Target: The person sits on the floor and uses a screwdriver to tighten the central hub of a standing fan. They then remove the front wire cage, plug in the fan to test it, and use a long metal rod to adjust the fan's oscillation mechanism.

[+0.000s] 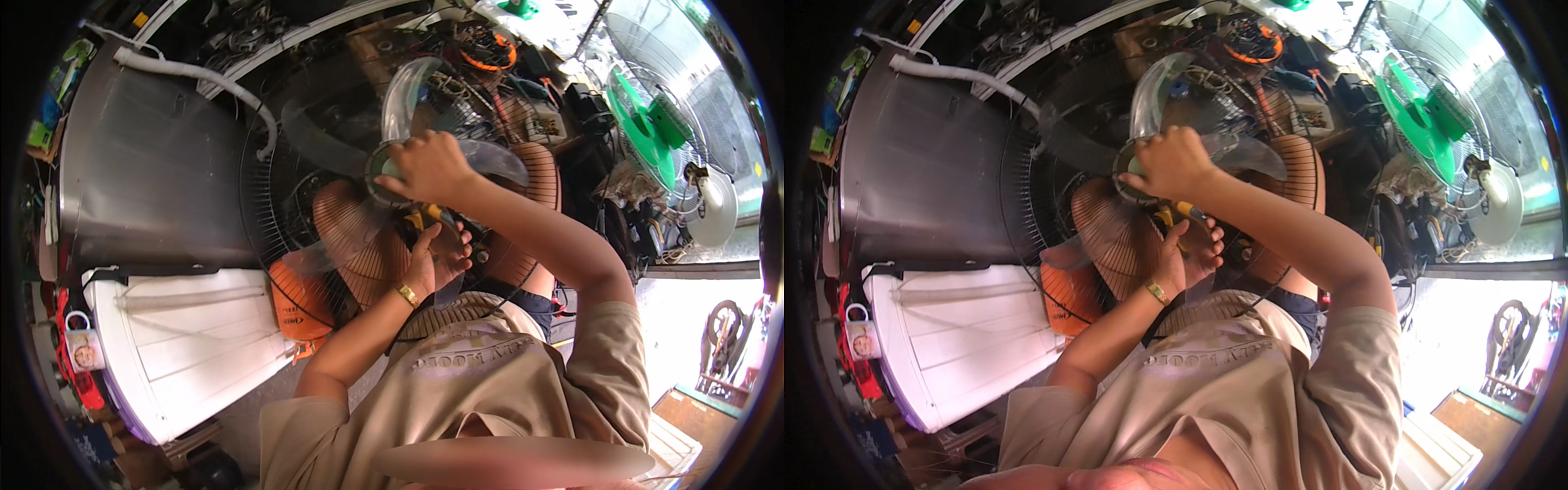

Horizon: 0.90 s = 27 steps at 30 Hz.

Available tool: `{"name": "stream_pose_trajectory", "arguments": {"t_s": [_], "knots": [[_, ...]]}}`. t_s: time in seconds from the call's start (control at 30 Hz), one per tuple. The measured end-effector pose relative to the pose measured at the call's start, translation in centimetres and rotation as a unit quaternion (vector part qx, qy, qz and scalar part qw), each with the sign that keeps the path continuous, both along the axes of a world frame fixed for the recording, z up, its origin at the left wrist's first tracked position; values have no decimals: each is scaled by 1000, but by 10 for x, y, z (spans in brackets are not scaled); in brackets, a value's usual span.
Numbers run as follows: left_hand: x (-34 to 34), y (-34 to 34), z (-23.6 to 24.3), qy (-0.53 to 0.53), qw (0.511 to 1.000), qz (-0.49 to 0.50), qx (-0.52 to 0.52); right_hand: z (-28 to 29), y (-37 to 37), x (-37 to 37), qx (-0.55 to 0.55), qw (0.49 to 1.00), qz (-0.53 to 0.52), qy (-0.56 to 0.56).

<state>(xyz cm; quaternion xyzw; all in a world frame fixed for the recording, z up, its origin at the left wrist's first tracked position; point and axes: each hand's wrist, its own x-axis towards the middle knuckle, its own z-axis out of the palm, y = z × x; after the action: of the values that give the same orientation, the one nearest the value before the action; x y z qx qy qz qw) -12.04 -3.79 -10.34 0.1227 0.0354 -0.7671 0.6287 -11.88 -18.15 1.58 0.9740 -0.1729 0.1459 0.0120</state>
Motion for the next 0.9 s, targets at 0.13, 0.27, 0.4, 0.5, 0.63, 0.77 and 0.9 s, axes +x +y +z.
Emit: {"name": "stream_pose_trajectory", "arguments": {"t_s": [0.13, 0.27, 0.4, 0.5, 0.63, 0.77, 0.9], "knots": [[0, 2, 4, -14, 1000, -11, 17, 30, -11, -24, 109, 994, 18, -22], [5, 9, 1, -15, 999, -21, 41, 82, -8, -44, 160, 975, 78, -135], [15, 18, 5, -32, 997, -29, 60, 123, 13, -69, 164, 961, 201, -96], [18, 25, 14, -66, 991, -17, 117, 109, 16, -88, 220, 941, 247, -73], [22, 23, 24, -38, 993, -39, 108, 80, 0, -122, 277, 939, 193, -71], [40, 28, 41, -46, 975, -92, 195, 48, -19, -159, 346, 918, 153, -123], [62, 31, 46, -165, 942, -139, 255, 20, -34, -190, 391, 896, 102, -185]]}}
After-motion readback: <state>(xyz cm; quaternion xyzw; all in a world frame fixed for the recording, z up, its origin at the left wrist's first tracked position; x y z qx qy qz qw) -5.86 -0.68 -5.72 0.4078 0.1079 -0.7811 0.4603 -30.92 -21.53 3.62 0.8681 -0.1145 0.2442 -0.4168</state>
